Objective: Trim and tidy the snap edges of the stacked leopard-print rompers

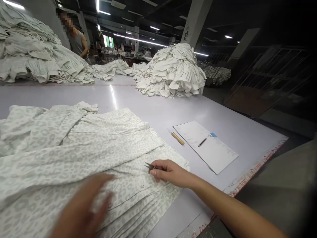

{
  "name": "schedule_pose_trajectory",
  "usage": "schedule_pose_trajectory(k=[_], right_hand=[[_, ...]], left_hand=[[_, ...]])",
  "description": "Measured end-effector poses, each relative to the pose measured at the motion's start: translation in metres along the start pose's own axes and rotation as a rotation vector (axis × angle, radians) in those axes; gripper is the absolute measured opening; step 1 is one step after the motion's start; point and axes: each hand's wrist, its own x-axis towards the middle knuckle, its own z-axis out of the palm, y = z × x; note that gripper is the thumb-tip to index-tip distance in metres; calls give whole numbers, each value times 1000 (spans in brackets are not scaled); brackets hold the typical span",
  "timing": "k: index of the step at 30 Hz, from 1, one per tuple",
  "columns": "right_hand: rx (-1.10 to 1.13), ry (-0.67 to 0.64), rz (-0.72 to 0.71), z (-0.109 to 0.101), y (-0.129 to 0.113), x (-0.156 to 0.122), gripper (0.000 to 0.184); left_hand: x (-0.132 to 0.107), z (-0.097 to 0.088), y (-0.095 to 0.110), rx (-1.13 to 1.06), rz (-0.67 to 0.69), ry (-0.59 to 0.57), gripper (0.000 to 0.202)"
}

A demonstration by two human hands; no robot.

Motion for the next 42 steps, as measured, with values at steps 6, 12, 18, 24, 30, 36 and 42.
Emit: schedule_pose_trajectory(k=[6,12,18,24,30,36,42], right_hand=[[118,15,20,2,18,5,34],[6,-88,43,-2,20,3,37],[-54,-164,74,-4,18,4,41],[-54,-177,80,-5,17,5,40],[-110,-247,100,-7,12,7,36],[-106,-248,124,-6,13,9,39],[-162,-275,109,-7,11,8,36]], left_hand=[[27,63,37,90,104,-449,30],[27,58,20,-251,-176,-366,20],[21,62,18,-256,-193,-342,22],[26,63,21,-194,-50,-396,21],[23,60,16,-244,-204,-325,27],[19,70,26,-156,-187,-276,22],[17,64,21,-321,-197,-309,25]])
